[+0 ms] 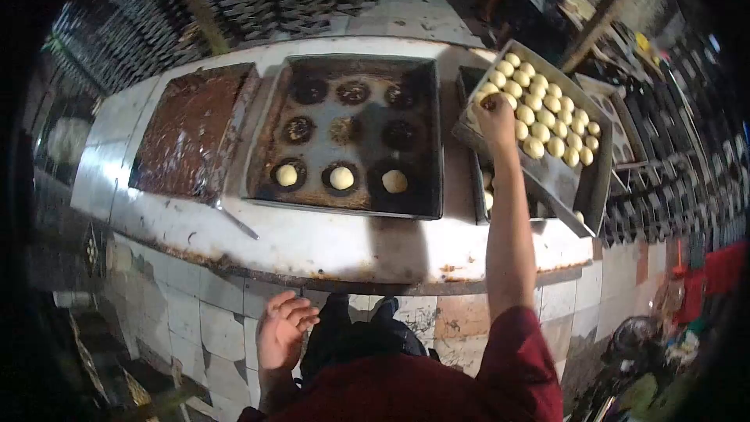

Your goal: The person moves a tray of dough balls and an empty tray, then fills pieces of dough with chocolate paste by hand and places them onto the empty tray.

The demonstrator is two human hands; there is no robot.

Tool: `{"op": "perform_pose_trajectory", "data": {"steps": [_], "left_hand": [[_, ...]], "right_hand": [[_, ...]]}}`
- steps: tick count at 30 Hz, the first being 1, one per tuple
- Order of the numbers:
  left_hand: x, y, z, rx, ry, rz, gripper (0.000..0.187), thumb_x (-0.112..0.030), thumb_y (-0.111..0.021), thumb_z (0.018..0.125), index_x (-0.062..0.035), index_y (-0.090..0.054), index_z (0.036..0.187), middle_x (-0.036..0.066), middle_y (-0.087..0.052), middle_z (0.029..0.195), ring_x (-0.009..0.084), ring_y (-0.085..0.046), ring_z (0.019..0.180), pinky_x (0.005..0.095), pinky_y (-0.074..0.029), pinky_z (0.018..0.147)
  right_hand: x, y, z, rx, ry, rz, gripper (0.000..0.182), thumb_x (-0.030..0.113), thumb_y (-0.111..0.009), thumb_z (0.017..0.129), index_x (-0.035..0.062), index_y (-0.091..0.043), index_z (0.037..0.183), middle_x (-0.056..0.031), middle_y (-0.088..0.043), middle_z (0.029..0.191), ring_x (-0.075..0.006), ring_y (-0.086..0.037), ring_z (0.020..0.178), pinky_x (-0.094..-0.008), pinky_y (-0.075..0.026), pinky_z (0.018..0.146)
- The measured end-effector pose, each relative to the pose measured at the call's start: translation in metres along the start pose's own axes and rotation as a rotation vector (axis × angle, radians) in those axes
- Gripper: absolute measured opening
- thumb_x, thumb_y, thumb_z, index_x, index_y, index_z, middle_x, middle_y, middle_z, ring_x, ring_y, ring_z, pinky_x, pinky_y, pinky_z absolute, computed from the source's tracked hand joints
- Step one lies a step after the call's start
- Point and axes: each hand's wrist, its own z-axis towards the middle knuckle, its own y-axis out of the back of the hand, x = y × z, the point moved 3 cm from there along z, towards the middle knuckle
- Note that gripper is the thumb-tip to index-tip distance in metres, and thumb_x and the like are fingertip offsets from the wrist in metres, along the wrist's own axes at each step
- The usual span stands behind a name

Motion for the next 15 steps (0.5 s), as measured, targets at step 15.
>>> {"op": "perform_pose_trajectory", "data": {"steps": [15], "left_hand": [[-0.029,0.112,0.018,-0.116,-0.083,0.3,0.037,-0.021,-0.045,0.094,0.0037,-0.047,0.122,0.015,-0.055,0.117,0.0213,-0.056,0.105,0.0345,-0.045,0.091]], "right_hand": [[0.245,-0.248,-0.33,0.45,0.232,0.469,0.007,0.003,-0.061,0.083,-0.0019,-0.057,0.082,-0.0135,-0.056,0.069,-0.0234,-0.056,0.062,-0.0286,-0.045,0.061]]}}
